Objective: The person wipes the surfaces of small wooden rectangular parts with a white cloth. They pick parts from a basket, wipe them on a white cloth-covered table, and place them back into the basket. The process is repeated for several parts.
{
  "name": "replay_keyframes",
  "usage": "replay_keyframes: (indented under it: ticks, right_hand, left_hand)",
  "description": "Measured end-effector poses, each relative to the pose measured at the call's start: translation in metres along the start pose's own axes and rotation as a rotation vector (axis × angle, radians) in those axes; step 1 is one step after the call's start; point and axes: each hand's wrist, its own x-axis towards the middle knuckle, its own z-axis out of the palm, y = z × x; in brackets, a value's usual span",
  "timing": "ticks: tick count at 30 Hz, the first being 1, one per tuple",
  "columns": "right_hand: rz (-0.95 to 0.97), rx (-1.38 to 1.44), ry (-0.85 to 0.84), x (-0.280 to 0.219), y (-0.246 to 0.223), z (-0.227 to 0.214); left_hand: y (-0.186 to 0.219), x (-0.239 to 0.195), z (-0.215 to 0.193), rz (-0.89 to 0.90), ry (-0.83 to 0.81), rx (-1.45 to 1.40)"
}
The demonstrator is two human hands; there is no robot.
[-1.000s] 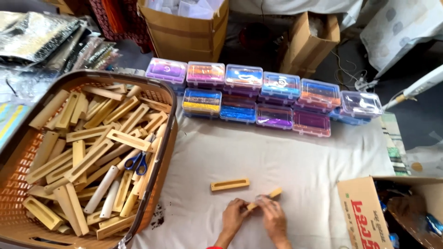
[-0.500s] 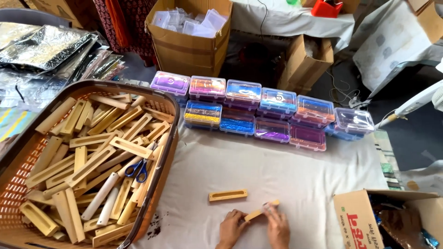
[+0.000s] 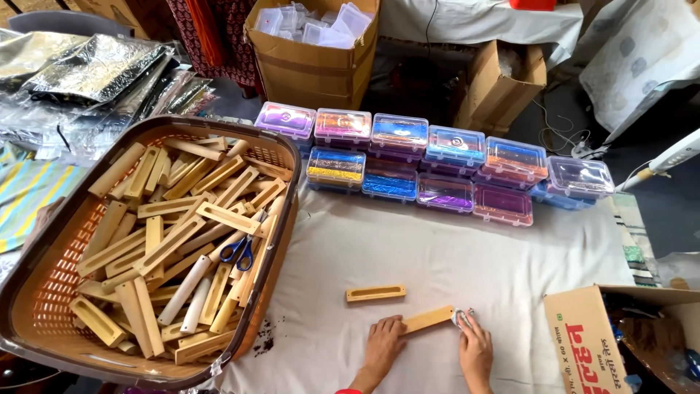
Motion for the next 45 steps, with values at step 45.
replay_keyframes:
  ticks: [45]
  right_hand:
    - [-0.271,-0.044,-0.192,-0.021,-0.079,0.051]
  left_hand:
    - [-0.044,0.028,0.014,-0.863,-0.25,-1.256]
